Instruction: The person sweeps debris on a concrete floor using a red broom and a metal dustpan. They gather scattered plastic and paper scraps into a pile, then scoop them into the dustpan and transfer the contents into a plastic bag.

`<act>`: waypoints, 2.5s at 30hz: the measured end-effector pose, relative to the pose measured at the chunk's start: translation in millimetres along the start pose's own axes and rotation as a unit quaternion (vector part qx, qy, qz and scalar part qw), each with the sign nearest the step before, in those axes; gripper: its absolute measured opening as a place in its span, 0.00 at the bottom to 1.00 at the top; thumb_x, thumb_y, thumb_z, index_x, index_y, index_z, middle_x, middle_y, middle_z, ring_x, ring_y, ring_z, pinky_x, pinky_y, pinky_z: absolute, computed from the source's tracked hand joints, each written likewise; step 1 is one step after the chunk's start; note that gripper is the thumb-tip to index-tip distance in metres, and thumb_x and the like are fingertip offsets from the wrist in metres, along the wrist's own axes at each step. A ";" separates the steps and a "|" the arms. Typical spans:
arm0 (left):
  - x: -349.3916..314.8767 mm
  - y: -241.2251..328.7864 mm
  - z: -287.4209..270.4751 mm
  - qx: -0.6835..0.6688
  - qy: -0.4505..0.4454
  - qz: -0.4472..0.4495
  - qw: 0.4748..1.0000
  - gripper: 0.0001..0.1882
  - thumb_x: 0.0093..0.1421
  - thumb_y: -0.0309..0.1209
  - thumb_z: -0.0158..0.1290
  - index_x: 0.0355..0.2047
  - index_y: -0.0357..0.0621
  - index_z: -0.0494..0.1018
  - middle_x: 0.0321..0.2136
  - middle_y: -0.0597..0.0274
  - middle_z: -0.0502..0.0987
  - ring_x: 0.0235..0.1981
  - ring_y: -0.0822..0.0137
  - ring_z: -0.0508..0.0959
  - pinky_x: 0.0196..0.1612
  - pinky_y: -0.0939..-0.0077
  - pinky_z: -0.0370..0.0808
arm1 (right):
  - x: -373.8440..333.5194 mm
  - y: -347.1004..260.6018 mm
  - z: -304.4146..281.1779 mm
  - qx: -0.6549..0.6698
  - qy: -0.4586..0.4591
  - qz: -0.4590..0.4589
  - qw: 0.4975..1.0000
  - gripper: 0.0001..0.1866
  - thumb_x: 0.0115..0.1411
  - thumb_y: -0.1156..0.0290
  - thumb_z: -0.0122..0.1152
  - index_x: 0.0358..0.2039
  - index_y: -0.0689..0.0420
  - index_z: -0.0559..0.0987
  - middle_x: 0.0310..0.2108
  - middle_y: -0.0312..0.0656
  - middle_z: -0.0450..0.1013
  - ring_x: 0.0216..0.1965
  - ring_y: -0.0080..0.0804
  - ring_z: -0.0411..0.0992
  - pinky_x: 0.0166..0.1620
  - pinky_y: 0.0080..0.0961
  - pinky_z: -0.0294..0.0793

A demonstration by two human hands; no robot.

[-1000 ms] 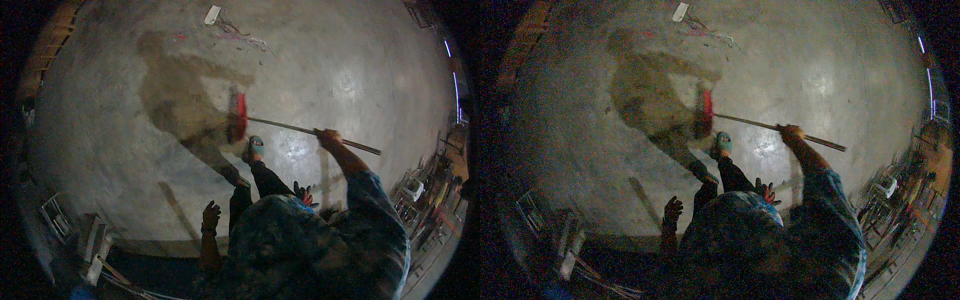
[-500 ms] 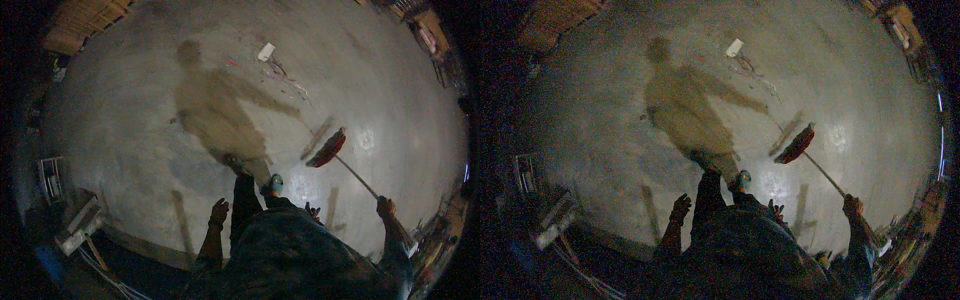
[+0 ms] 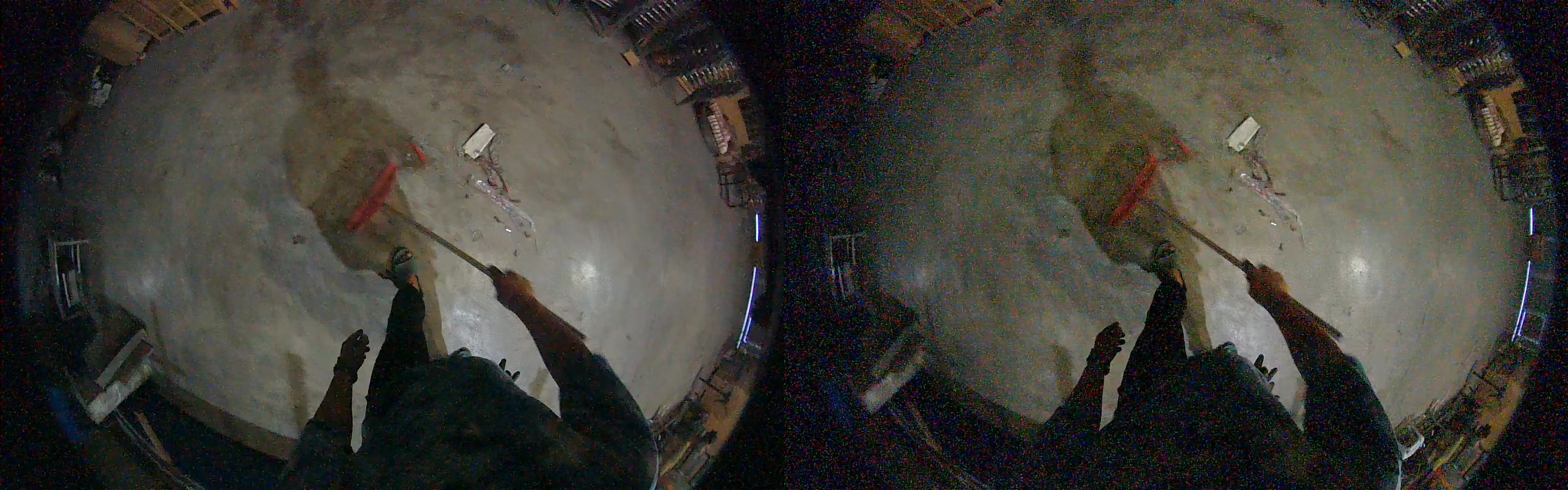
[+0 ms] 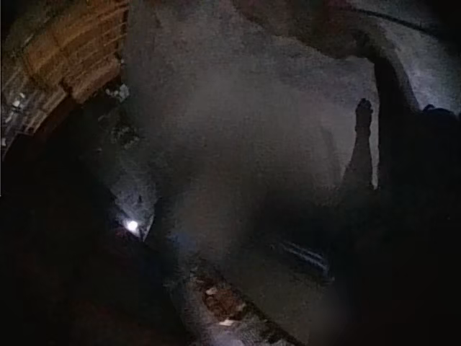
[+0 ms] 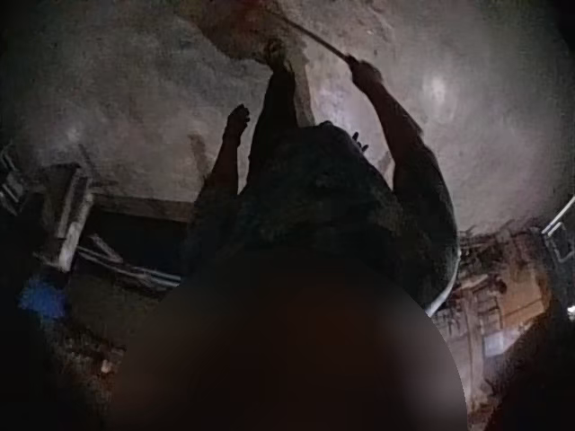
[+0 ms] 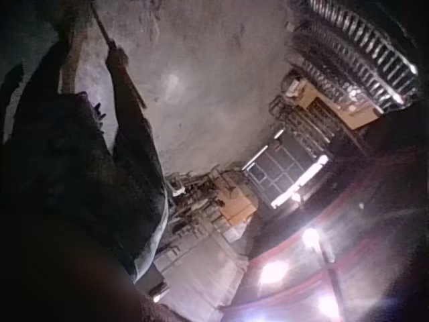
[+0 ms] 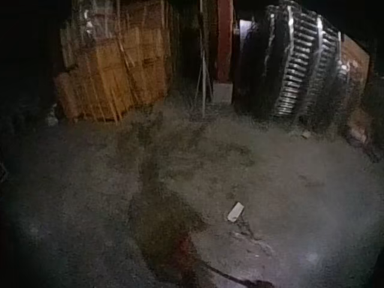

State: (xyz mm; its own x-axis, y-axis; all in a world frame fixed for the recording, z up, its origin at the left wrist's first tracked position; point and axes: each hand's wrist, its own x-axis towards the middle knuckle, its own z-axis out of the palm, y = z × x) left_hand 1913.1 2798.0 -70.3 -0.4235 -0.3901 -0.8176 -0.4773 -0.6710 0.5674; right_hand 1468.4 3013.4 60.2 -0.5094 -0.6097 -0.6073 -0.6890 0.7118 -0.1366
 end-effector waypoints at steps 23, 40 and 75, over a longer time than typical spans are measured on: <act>122.4 40.1 37.2 0.110 0.012 0.016 0.994 0.32 0.58 0.42 0.58 0.59 0.41 0.65 0.38 0.59 0.78 0.34 0.67 0.79 0.31 0.72 0.73 | 11.2 288.7 7.9 -0.182 -0.054 0.158 0.969 0.27 0.64 0.64 0.46 0.64 0.37 0.61 0.29 0.42 0.74 0.29 0.39 0.76 0.31 0.35 0.75; -18.7 -48.2 83.4 0.059 -0.037 -0.055 0.996 0.30 0.61 0.36 0.56 0.61 0.42 0.62 0.37 0.61 0.78 0.31 0.70 0.76 0.31 0.76 0.73 | -185.2 225.1 48.7 0.022 -0.121 0.185 0.975 0.30 0.59 0.70 0.50 0.63 0.39 0.62 0.34 0.49 0.76 0.36 0.49 0.76 0.38 0.46 0.76; -205.2 -90.7 244.1 0.072 0.010 0.023 0.997 0.31 0.60 0.41 0.56 0.61 0.42 0.63 0.37 0.58 0.78 0.31 0.70 0.76 0.29 0.73 0.72 | -234.9 345.8 140.1 -0.119 0.123 0.005 0.985 0.09 0.59 0.64 0.49 0.34 0.49 0.78 0.19 0.41 0.70 0.21 0.38 0.71 0.21 0.44 0.67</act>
State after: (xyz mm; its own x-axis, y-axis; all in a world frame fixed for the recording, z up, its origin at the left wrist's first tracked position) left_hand 1855.4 3092.7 69.9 -0.4317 -0.4317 -0.7920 -0.5645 -0.5555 0.6105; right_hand 1422.0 3451.6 46.0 -0.6064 -0.6897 -0.3957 -0.7696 0.6343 0.0737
